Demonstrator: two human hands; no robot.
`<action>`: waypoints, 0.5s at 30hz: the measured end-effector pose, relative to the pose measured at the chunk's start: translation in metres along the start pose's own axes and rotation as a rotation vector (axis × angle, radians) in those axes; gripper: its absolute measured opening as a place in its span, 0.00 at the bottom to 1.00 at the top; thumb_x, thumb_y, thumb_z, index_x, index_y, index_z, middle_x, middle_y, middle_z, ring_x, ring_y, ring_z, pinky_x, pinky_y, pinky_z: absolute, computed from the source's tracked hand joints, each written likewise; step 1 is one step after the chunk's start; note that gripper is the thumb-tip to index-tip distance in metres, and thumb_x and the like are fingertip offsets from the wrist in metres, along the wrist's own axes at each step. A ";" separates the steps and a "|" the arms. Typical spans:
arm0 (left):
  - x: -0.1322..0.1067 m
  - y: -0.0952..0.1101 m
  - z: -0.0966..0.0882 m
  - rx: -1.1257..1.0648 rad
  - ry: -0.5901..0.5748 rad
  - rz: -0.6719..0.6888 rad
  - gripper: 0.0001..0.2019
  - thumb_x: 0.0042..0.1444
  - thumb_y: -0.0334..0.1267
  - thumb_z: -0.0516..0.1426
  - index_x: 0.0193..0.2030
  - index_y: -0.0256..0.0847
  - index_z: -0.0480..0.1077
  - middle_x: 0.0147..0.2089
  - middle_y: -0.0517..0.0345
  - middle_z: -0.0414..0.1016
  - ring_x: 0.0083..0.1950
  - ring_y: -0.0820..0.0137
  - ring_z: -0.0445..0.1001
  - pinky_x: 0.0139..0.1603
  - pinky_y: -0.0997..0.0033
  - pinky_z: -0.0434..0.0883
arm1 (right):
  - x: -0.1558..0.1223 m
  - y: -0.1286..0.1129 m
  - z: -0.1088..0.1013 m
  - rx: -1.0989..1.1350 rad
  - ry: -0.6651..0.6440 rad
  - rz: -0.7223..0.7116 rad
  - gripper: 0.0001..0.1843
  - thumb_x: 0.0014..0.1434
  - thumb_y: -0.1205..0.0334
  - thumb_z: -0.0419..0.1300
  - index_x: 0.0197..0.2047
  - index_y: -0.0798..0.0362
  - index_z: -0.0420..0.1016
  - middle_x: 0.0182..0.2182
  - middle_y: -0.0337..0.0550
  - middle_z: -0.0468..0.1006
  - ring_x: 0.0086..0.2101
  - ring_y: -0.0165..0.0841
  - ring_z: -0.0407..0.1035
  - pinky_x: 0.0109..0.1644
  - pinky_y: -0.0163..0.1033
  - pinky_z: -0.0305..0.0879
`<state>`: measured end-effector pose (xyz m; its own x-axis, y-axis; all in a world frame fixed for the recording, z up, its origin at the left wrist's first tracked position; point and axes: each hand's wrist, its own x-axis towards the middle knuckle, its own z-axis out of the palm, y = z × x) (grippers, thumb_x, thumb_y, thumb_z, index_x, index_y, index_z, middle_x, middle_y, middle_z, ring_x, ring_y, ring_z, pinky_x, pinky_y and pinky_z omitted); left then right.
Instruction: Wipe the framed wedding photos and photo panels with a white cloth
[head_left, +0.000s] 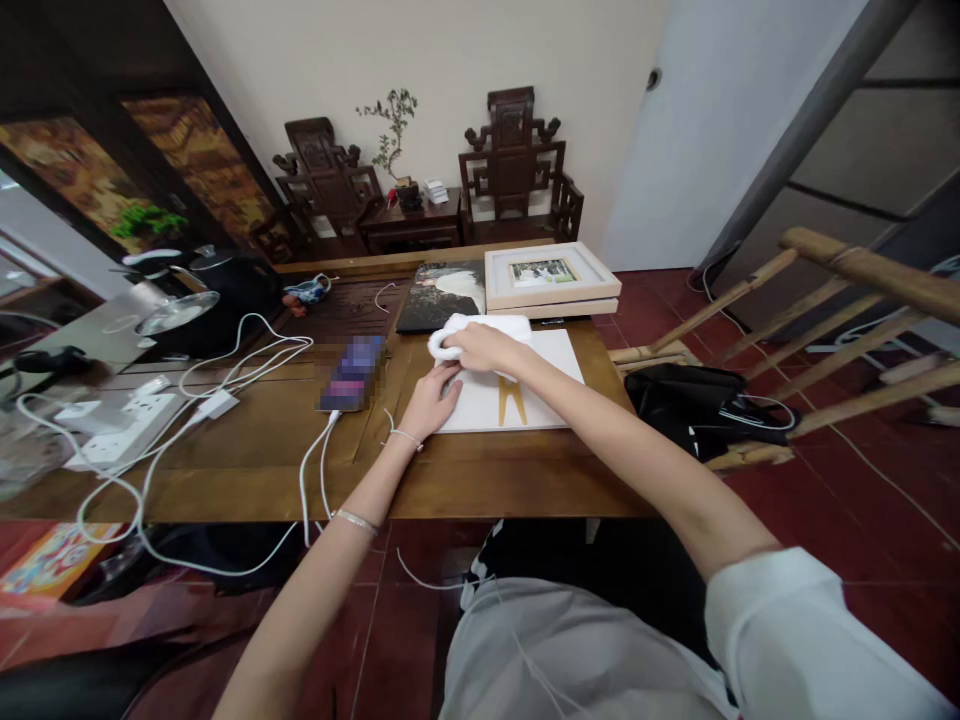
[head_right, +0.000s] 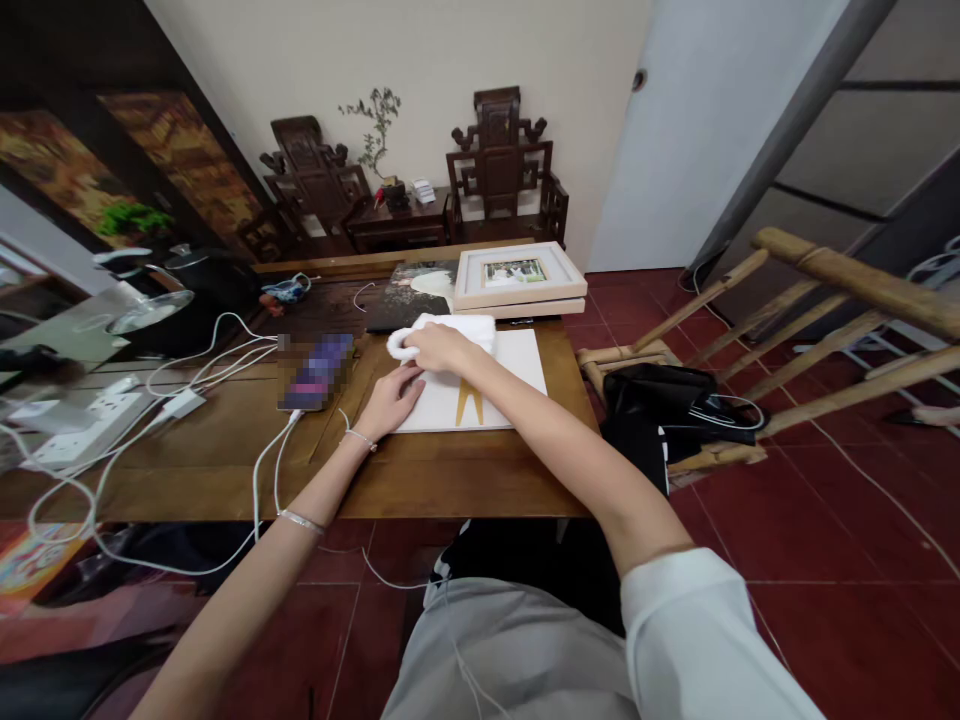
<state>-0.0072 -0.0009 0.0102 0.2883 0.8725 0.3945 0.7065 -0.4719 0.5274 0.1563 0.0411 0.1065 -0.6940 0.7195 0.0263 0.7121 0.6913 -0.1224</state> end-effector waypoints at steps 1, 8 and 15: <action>0.000 -0.001 0.000 0.002 0.005 -0.001 0.17 0.62 0.37 0.52 0.55 0.39 0.74 0.61 0.50 0.75 0.62 0.59 0.73 0.66 0.56 0.67 | 0.009 -0.002 -0.002 0.008 -0.013 -0.027 0.18 0.61 0.70 0.53 0.51 0.53 0.77 0.47 0.54 0.80 0.43 0.42 0.73 0.41 0.39 0.61; -0.001 -0.007 0.003 -0.010 -0.006 -0.010 0.19 0.63 0.40 0.53 0.57 0.37 0.73 0.65 0.47 0.71 0.68 0.58 0.67 0.71 0.53 0.61 | 0.021 0.014 -0.018 0.071 -0.068 0.070 0.17 0.58 0.69 0.53 0.47 0.55 0.79 0.46 0.53 0.81 0.42 0.43 0.72 0.40 0.39 0.61; -0.002 -0.004 0.006 -0.037 -0.004 -0.008 0.20 0.63 0.38 0.52 0.58 0.35 0.73 0.66 0.46 0.69 0.69 0.60 0.65 0.73 0.53 0.59 | -0.048 0.093 -0.021 0.174 0.007 0.204 0.23 0.53 0.71 0.51 0.50 0.54 0.77 0.51 0.52 0.79 0.44 0.44 0.72 0.43 0.41 0.65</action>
<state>-0.0068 0.0003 0.0033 0.2854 0.8765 0.3876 0.6841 -0.4696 0.5581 0.2577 0.0720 0.1142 -0.5366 0.8438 -0.0093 0.8079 0.5105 -0.2944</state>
